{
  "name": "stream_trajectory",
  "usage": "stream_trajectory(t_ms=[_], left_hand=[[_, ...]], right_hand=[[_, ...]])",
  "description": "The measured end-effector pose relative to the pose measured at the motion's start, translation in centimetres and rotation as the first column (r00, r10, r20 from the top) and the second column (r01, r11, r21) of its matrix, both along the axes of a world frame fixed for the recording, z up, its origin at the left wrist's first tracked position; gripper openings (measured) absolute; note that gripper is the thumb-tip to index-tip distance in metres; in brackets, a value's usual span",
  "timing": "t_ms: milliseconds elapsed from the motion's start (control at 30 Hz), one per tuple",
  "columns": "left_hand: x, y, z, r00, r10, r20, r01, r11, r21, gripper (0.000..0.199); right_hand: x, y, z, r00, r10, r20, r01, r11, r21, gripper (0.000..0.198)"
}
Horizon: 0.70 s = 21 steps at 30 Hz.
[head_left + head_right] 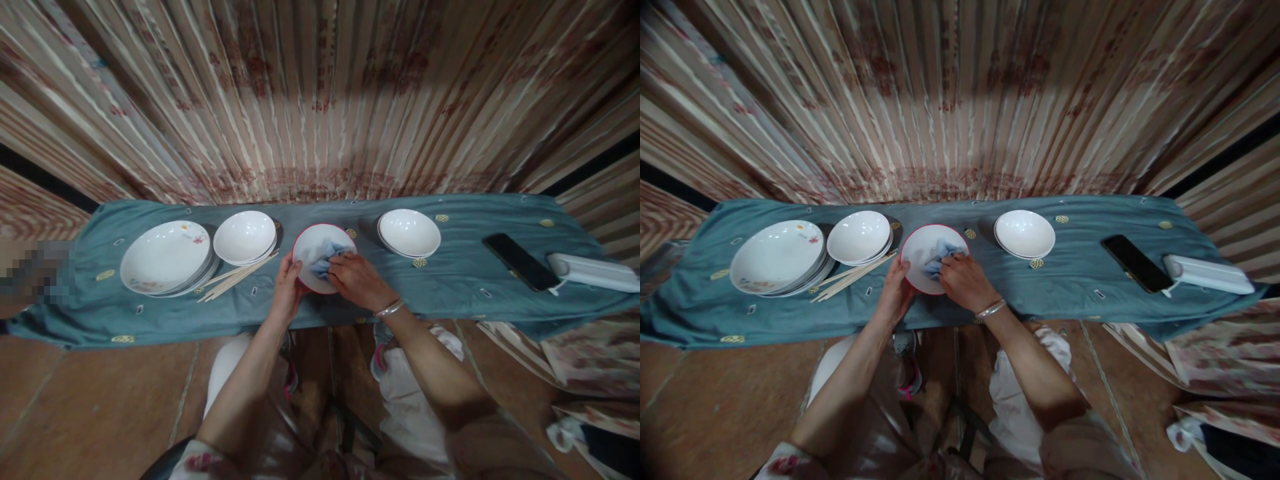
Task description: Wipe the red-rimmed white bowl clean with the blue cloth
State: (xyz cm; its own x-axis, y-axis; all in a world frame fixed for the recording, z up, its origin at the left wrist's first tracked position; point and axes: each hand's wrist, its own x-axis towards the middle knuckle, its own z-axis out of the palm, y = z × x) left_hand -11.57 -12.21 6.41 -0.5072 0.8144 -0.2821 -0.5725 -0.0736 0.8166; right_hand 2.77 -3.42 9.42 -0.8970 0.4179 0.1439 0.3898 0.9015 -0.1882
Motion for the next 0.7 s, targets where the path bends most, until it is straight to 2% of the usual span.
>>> stream_trajectory(t_ms=[100,200,367,533,700], left_hand=[[0.2,0.1,-0.1,1.000,-0.010,0.010,0.010,1.000,0.005,0.050],[0.5,0.1,-0.2,0.999,-0.023,0.025,0.022,1.000,0.006,0.051],[0.8,0.2,-0.4,0.997,-0.044,0.059,0.043,0.999,0.026,0.053],[0.6,0.2,-0.3,0.998,-0.024,0.060,0.021,0.999,0.042,0.049],[0.1,0.1,0.0,0.998,0.051,0.020,-0.052,0.996,0.073,0.043]], right_hand=[[-0.2,0.3,-0.2,1.000,-0.020,-0.022,0.020,0.999,0.039,0.021],[-0.4,0.5,-0.4,0.997,-0.009,-0.079,0.011,1.000,0.024,0.025],[-1.1,0.5,-0.9,0.984,0.055,-0.170,-0.077,0.990,-0.121,0.034],[-1.5,-0.3,-0.6,0.959,0.142,-0.244,-0.213,0.931,-0.295,0.030],[-1.1,-1.0,-0.1,0.946,0.159,-0.282,-0.249,0.913,-0.323,0.029]])
